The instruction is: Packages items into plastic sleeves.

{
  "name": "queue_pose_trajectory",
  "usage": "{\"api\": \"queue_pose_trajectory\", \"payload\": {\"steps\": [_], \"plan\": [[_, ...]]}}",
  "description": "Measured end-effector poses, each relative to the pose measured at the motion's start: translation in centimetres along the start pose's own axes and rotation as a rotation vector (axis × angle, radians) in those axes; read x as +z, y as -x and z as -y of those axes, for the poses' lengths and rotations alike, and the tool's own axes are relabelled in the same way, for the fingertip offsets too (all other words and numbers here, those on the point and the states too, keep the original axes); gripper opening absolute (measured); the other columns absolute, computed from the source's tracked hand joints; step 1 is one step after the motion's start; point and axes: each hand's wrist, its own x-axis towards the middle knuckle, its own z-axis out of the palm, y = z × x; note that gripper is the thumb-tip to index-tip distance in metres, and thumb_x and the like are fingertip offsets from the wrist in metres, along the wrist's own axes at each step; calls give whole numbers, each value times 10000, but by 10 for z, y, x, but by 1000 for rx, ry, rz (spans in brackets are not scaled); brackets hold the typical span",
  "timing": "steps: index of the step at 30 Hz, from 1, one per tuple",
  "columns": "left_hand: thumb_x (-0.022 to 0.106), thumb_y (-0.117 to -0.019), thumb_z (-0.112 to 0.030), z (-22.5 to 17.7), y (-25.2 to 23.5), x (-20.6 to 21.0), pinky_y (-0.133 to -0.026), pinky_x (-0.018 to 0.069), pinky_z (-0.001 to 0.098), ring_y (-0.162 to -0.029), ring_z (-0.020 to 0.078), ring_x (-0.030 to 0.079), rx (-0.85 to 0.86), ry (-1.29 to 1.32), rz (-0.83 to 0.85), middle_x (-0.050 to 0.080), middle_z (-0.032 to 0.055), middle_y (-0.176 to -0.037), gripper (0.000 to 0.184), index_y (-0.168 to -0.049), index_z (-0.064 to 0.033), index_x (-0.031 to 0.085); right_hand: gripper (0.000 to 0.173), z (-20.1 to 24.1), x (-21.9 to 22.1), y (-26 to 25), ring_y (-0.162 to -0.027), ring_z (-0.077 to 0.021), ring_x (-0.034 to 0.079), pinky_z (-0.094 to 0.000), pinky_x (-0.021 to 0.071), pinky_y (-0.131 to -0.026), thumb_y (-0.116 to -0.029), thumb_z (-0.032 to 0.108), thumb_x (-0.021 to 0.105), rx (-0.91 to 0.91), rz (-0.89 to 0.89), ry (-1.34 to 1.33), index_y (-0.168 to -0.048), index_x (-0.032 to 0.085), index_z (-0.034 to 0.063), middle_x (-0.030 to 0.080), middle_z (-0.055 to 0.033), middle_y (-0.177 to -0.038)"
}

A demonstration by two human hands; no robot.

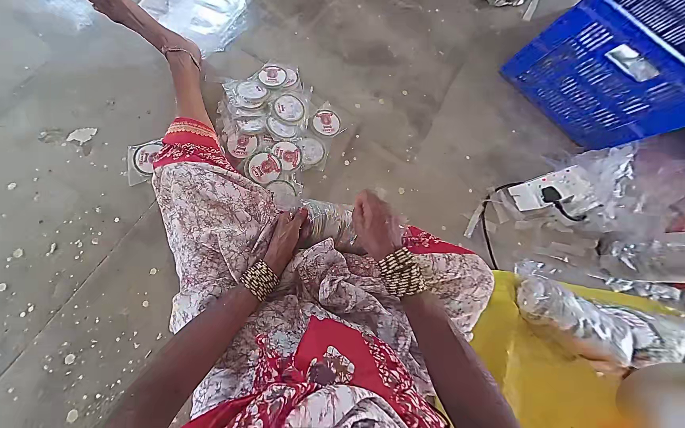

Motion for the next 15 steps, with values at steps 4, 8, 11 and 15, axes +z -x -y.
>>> {"api": "queue_pose_trajectory", "payload": {"steps": [4,8,11,15], "plan": [[389,-1104,-160,3,0,-2,-549,438,179,-508,32,464,16,10,38,487,-58,-603,297,-873,-46,538,225,-12,-5,2,-942,-405,690,-551,531,-855,-1022,98,501,-28,18,-36,-1071,643,-71,685,-255,-969],[392,-1107,-171,2,1,-1,-548,444,174,-516,29,473,-6,0,19,510,-54,-629,309,-875,-50,555,136,-28,-7,5,-761,-381,678,-530,540,-673,-990,49,554,-73,-275,-57,-997,638,-58,660,-224,-863],[419,-1101,-182,-1,2,2,-561,459,187,-516,40,488,19,-22,-24,498,-54,-597,297,-887,-42,570,241,-61,0,5,-938,-425,681,-600,525,-831,-1031,113,497,50,-326,-111,-1108,640,-64,682,-253,-997],[571,-1047,-206,-6,4,6,-608,486,200,-577,44,530,-19,-107,-104,535,-30,-673,209,-1062,2,555,306,-102,12,3,-973,-278,623,-437,500,-910,-1073,124,423,389,-460,-517,-1236,524,-115,630,-229,-1057]]}}
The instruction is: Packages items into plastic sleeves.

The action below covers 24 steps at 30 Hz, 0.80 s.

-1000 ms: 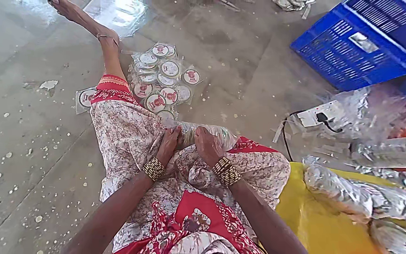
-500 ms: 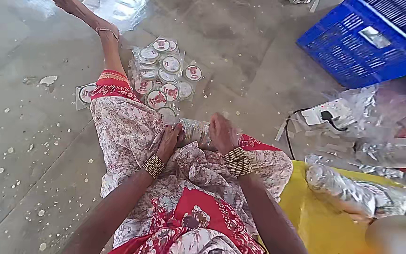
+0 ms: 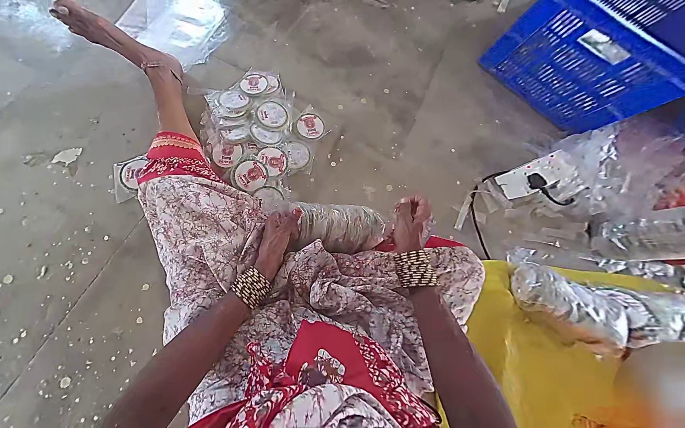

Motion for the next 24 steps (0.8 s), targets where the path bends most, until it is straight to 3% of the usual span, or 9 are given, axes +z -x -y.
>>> {"api": "queue_pose_trajectory", "payload": {"steps": [3,8,10,11,12,14,17,20,24], "plan": [[486,-1083,-192,-6,-7,3,-603,488,223,-591,60,525,-98,-66,-19,548,5,-751,251,-1140,38,570,343,6,0,9,-1167,-336,586,-481,453,-1019,-1086,114,442,446,105,-70,-1314,541,-124,595,-300,-1271],[425,-1107,-251,-25,-24,21,-506,425,229,-507,80,462,-203,-39,-50,488,-6,-648,265,-1049,-16,533,342,10,18,-3,-1224,-379,566,-540,440,-1031,-1101,149,414,560,73,-113,-1235,605,-101,588,-307,-1296],[383,-1117,-233,-32,-32,28,-480,413,209,-465,62,457,-53,13,21,486,-26,-581,282,-980,-28,520,322,17,16,-16,-1149,-314,593,-476,467,-989,-1092,128,422,466,20,-199,-1273,584,-82,615,-264,-1238],[371,-1116,-197,-33,-37,30,-522,461,201,-494,46,497,77,18,76,510,-38,-601,265,-1013,-20,540,273,16,16,-23,-979,-213,600,-379,486,-871,-1086,120,442,389,-35,-301,-1238,566,-70,629,-186,-1095],[378,-1105,-157,-32,-44,30,-590,500,192,-556,25,542,231,-14,120,556,-39,-658,260,-1062,5,577,201,14,16,-29,-816,-106,609,-276,506,-737,-1083,111,449,312,-81,-437,-1180,535,-42,633,-91,-948],[431,-1080,-137,-24,-54,18,-840,522,238,-827,46,620,452,-233,169,659,69,-916,323,-1198,94,624,140,3,12,-28,-758,-87,689,-252,592,-708,-1091,66,397,226,-60,-702,-1164,466,-31,669,-59,-878],[470,-1074,-188,-16,-62,-4,-1051,456,356,-1133,178,624,480,-443,192,684,199,-1164,362,-1217,90,652,102,-11,4,-11,-729,-128,713,-296,625,-718,-1093,38,367,228,32,-779,-1120,449,-16,680,-54,-827],[509,-1061,-177,-11,-50,-23,-1107,427,306,-1251,143,575,403,-398,206,620,192,-1327,389,-1348,81,560,72,-6,-1,5,-697,-93,707,-261,614,-673,-1073,16,413,174,87,-682,-1072,483,-2,694,-24,-796],[502,-1049,-93,-7,-21,-25,-1002,488,209,-1117,12,614,347,-294,243,662,112,-1262,339,-1333,80,567,233,24,-5,7,-826,-150,647,-324,537,-757,-994,128,553,-307,-15,-163,-1036,664,-73,673,-124,-910]]}}
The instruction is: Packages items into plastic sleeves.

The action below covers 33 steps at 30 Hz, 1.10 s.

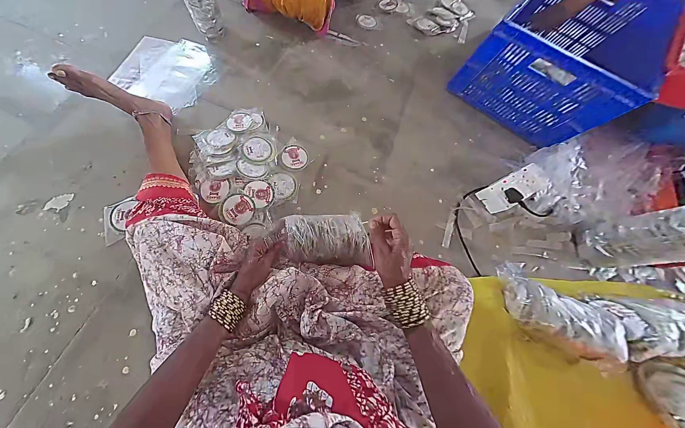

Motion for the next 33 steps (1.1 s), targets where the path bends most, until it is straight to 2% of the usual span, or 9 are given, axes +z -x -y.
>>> {"api": "queue_pose_trajectory", "payload": {"steps": [2,5,7,11,16,20,25,30,33], "plan": [[521,-1047,-104,2,11,4,-981,504,201,-1090,-1,626,-22,-12,-17,677,92,-1224,321,-1311,68,585,215,16,9,-2,-874,-253,692,-398,568,-803,-986,109,555,-190,7,230,-996,694,-55,704,-177,-923],[563,-1028,-145,16,23,4,-1002,499,330,-1057,128,664,33,-117,-31,715,167,-1106,294,-1160,93,674,305,31,19,-1,-1124,-433,662,-528,514,-972,-1038,101,460,-43,415,585,-1153,655,-103,675,-292,-1165],[565,-1030,-145,14,30,4,-985,500,295,-1033,95,658,15,-84,-21,715,150,-1090,282,-1143,85,683,314,39,15,-7,-1115,-430,661,-545,508,-966,-1044,107,444,11,494,606,-1164,646,-99,673,-290,-1158],[552,-1033,-168,16,40,4,-1019,485,392,-1093,221,659,-48,-191,-24,693,222,-1135,352,-1225,119,623,204,42,9,-3,-774,-323,703,-470,565,-712,-992,71,520,-189,123,418,-990,673,-63,693,-205,-863],[527,-1048,-196,16,37,3,-1079,435,488,-1167,356,636,70,-345,72,686,261,-1170,355,-1178,102,669,292,48,14,4,-1030,-418,688,-545,525,-909,-1041,110,467,62,563,589,-1177,623,-95,687,-278,-1092],[497,-1067,-223,22,36,2,-1088,423,487,-1192,358,620,70,-368,149,668,273,-1201,385,-1223,93,650,197,56,19,4,-756,-333,697,-462,559,-696,-972,76,542,-213,250,440,-948,676,-66,688,-207,-828],[448,-1076,-155,30,25,4,-1093,408,540,-1231,410,600,-36,-478,294,665,273,-1238,347,-1215,47,693,319,71,30,-1,-1164,-393,638,-516,472,-1012,-1071,128,404,123,836,681,-1247,588,-64,663,-266,-1173],[417,-1086,-127,0,26,7,-1110,372,566,-1289,487,531,-232,-636,362,578,366,-1307,382,-1277,163,576,219,65,25,-6,-875,-390,697,-535,541,-816,-1012,101,526,-91,465,506,-1036,660,-70,689,-240,-892],[398,-1087,-106,4,27,6,-1131,363,534,-1317,453,522,-208,-637,388,576,334,-1344,371,-1310,126,583,326,71,33,-10,-1178,-397,635,-525,465,-1032,-1083,137,402,120,833,705,-1266,586,-61,663,-272,-1179]]}}
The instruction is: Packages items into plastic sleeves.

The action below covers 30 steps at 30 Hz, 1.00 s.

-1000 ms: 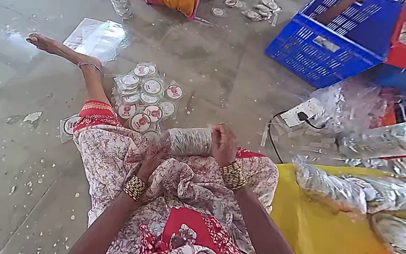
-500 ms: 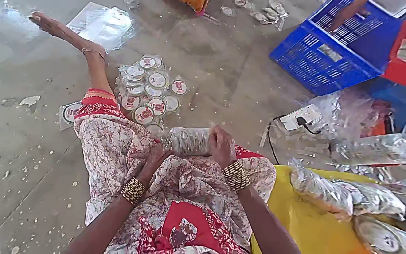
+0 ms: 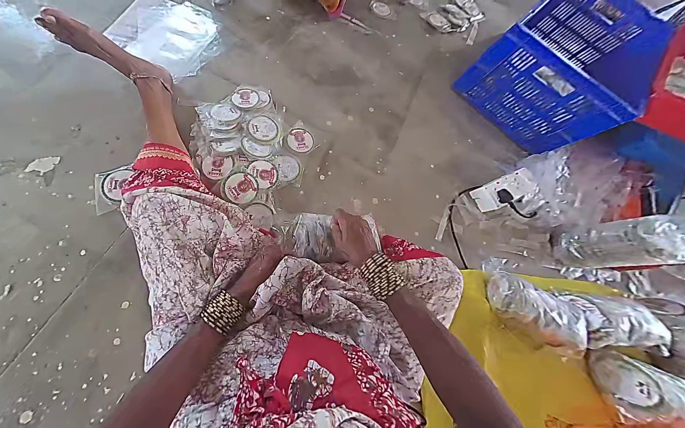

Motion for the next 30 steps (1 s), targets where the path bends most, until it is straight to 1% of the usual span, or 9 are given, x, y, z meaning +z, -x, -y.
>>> {"api": "queue_pose_trajectory", "payload": {"steps": [2,5,9,15,18,23,26,28,30], "plan": [[379,-1097,-127,-2,-4,0,-1130,360,556,-1332,467,508,-28,-49,11,550,345,-1372,395,-1344,132,546,338,8,-7,-3,-1198,-386,627,-520,462,-1029,-1085,144,381,15,33,42,-1274,584,-49,660,-261,-1196],[378,-1099,-140,-1,4,2,-1114,381,541,-1298,443,539,-19,-10,0,581,327,-1336,394,-1328,120,565,239,17,-3,3,-988,-408,686,-545,521,-876,-1043,101,478,-96,-228,-42,-1096,643,-64,685,-253,-1002],[363,-1102,-116,-14,9,-6,-1127,359,550,-1328,459,511,-66,-12,38,554,346,-1362,393,-1331,146,545,369,32,7,-1,-1250,-395,605,-524,446,-1062,-1084,156,411,-21,78,82,-1365,545,-42,632,-266,-1292],[350,-1103,-115,-18,5,-8,-1114,374,550,-1320,469,515,-93,-101,79,549,357,-1358,399,-1333,156,533,261,30,8,7,-1018,-395,688,-531,520,-884,-1049,113,456,-107,-186,-18,-1124,648,-48,693,-245,-1043],[379,-1088,-87,-14,10,-5,-1092,394,558,-1279,464,547,-12,-68,40,586,346,-1309,365,-1283,148,580,363,32,15,6,-1204,-391,632,-522,467,-1035,-1084,156,391,-44,59,49,-1321,571,-52,653,-265,-1244],[397,-1081,-91,-9,12,-2,-1092,402,535,-1262,443,561,31,-39,1,602,330,-1290,356,-1257,140,601,236,26,2,14,-985,-396,692,-538,527,-850,-1030,107,482,-84,-191,-27,-1090,656,-42,694,-241,-1004],[375,-1091,-88,-16,13,-6,-1101,385,545,-1287,455,541,-9,-58,34,584,344,-1311,366,-1277,150,581,330,16,3,11,-1181,-399,636,-544,472,-1004,-1079,148,406,4,72,66,-1288,581,-38,664,-261,-1195],[384,-1090,-95,-14,8,-6,-1104,387,540,-1284,450,550,11,-54,15,593,339,-1307,365,-1284,138,588,313,7,-6,10,-1136,-404,647,-552,476,-983,-1073,148,412,-30,23,24,-1209,615,-48,678,-261,-1125],[403,-1086,-100,-6,8,0,-1094,401,533,-1258,439,570,6,-32,15,610,331,-1280,353,-1262,128,606,250,-6,-10,12,-988,-422,688,-586,523,-857,-1051,129,475,-35,-148,-49,-1095,650,-45,692,-254,-984]]}}
